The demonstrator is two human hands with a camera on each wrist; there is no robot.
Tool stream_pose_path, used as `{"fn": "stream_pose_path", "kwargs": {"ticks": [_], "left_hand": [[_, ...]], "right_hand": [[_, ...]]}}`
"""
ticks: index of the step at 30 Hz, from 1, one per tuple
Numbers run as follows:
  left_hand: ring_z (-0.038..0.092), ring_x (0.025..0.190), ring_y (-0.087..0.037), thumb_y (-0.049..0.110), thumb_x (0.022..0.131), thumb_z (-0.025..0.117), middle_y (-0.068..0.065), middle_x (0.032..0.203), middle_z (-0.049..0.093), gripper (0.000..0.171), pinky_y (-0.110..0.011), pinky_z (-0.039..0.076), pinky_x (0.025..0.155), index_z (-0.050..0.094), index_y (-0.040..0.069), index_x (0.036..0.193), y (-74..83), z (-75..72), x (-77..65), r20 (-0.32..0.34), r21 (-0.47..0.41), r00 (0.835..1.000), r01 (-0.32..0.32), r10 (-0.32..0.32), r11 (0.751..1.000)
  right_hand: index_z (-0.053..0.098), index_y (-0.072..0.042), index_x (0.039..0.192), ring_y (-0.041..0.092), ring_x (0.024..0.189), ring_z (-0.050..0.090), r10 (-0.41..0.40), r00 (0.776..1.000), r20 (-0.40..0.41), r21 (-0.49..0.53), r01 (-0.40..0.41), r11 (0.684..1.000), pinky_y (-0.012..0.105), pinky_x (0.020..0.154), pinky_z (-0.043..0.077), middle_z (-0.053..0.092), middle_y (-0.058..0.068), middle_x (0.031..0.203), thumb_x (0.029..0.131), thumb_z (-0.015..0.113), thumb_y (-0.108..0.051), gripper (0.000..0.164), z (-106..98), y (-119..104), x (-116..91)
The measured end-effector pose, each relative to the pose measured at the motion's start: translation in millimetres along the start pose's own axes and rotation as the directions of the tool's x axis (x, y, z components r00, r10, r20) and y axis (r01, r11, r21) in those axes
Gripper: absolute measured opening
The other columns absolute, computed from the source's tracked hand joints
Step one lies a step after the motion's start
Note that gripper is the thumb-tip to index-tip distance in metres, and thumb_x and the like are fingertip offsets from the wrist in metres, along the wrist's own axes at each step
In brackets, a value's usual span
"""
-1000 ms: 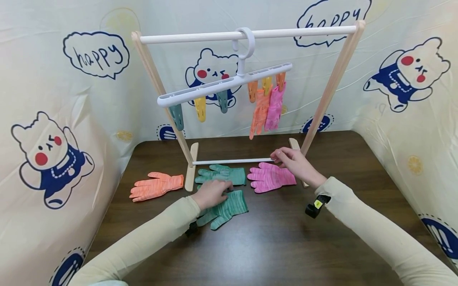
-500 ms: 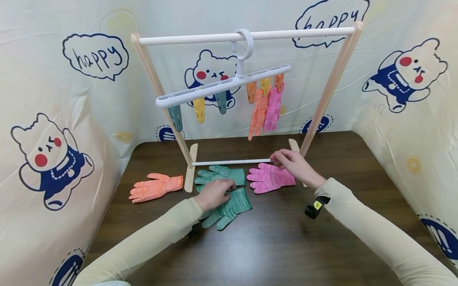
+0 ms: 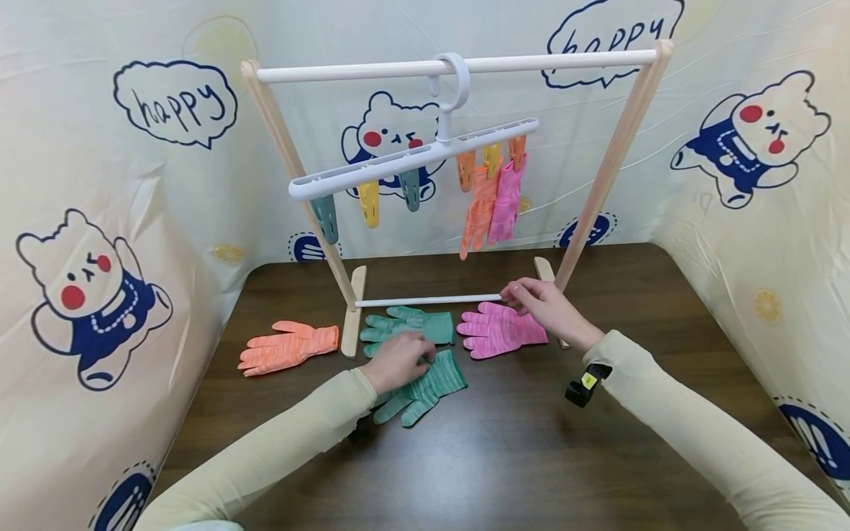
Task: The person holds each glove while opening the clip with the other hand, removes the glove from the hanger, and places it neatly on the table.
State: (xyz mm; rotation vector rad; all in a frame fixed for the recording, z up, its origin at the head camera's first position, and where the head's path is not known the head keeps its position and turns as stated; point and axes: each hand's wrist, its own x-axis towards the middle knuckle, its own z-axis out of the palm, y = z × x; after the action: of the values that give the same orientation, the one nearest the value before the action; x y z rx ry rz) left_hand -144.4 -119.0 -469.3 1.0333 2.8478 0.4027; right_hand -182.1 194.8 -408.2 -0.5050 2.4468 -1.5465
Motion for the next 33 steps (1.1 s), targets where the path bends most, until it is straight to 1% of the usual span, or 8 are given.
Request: {"fn": "stream_pose_path", "kwargs": {"ticks": [5,14,15,20,22,26,31,33], "left_hand": [[0.066,0.092,-0.027,0.007,0.091,0.079,-0.007,0.094,0.068,0.006,-0.043,0.057,0.079,0.076,0.009,0.096,0.1,1.6,-0.1,0.001,-0.01,1.0,0.008,-0.008,1.0],[0.065,0.089,-0.026,0.007,0.091,0.077,-0.006,0.093,0.068,0.007,-0.041,0.057,0.072,0.074,0.009,0.096,0.9,3.1,-3.4,-0.002,-0.016,1.0,0.004,-0.004,1.0],[0.065,0.088,-0.025,0.007,0.092,0.077,-0.006,0.093,0.068,0.007,-0.04,0.056,0.071,0.073,0.009,0.096,1.0,2.8,-3.8,-0.002,-0.018,1.0,0.003,-0.003,1.0],[0.066,0.087,-0.024,0.01,0.093,0.078,-0.006,0.094,0.068,0.006,-0.039,0.056,0.072,0.074,0.009,0.098,1.9,-1.7,-3.6,-0.009,-0.031,1.0,-0.001,0.001,1.0],[0.066,0.087,-0.023,0.01,0.093,0.077,-0.005,0.094,0.068,0.006,-0.039,0.057,0.072,0.074,0.009,0.098,2.2,-3.8,-2.2,-0.02,-0.034,1.0,-0.006,0.005,0.999],[0.067,0.088,-0.021,0.011,0.094,0.076,-0.004,0.095,0.07,0.005,-0.038,0.058,0.074,0.073,0.01,0.098,3.1,-7.5,1.9,-0.037,-0.051,0.999,-0.004,0.003,0.999],[0.067,0.09,-0.021,0.013,0.097,0.073,-0.004,0.097,0.071,0.005,-0.039,0.058,0.075,0.072,0.01,0.1,5.3,-11.7,7.6,-0.07,-0.096,0.997,0.012,-0.019,0.995],[0.068,0.092,-0.021,0.014,0.098,0.072,-0.004,0.099,0.072,0.007,-0.039,0.058,0.076,0.073,0.01,0.103,6.1,-13.9,10.1,-0.089,-0.114,0.995,0.022,-0.033,0.993]], "right_hand": [[0.064,0.008,0.126,0.04,0.113,0.066,-0.004,1.0,-0.001,-0.011,0.004,1.0,0.061,0.098,0.052,0.068,0.025,0.122,0.113,0.045,-0.022,0.038,-0.2,0.4,0.5],[0.064,0.009,0.126,0.039,0.11,0.068,-0.019,1.0,0.0,-0.025,0.019,0.999,0.059,0.096,0.054,0.066,0.031,0.124,0.114,0.043,-0.022,0.039,-2.1,2.2,-0.5],[0.064,0.009,0.126,0.039,0.11,0.068,-0.022,1.0,0.0,-0.026,0.022,0.999,0.058,0.096,0.054,0.066,0.03,0.123,0.114,0.043,-0.022,0.039,-2.3,1.9,-0.8],[0.063,0.009,0.127,0.045,0.114,0.066,-0.022,1.0,-0.004,-0.021,0.022,1.0,0.057,0.096,0.055,0.067,0.027,0.122,0.114,0.042,-0.021,0.039,-3.9,0.3,-1.6],[0.062,0.009,0.127,0.046,0.116,0.065,-0.023,1.0,-0.002,-0.019,0.023,1.0,0.058,0.096,0.054,0.066,0.029,0.124,0.114,0.042,-0.021,0.039,-4.9,-0.4,-1.5],[0.062,0.009,0.129,0.045,0.115,0.065,-0.026,1.0,-0.004,-0.019,0.026,0.999,0.058,0.097,0.054,0.065,0.028,0.126,0.114,0.043,-0.022,0.039,-6.4,-4.3,-1.6],[0.061,0.007,0.13,0.042,0.116,0.065,-0.014,1.0,-0.016,-0.02,0.014,1.0,0.05,0.094,0.058,0.066,0.025,0.127,0.114,0.043,-0.024,0.04,-9.1,-7.9,0.7],[0.062,0.006,0.13,0.038,0.116,0.065,-0.02,1.0,-0.024,-0.032,0.019,0.999,0.046,0.093,0.059,0.066,0.025,0.127,0.114,0.043,-0.025,0.04,-10.5,-9.6,1.8]]}}
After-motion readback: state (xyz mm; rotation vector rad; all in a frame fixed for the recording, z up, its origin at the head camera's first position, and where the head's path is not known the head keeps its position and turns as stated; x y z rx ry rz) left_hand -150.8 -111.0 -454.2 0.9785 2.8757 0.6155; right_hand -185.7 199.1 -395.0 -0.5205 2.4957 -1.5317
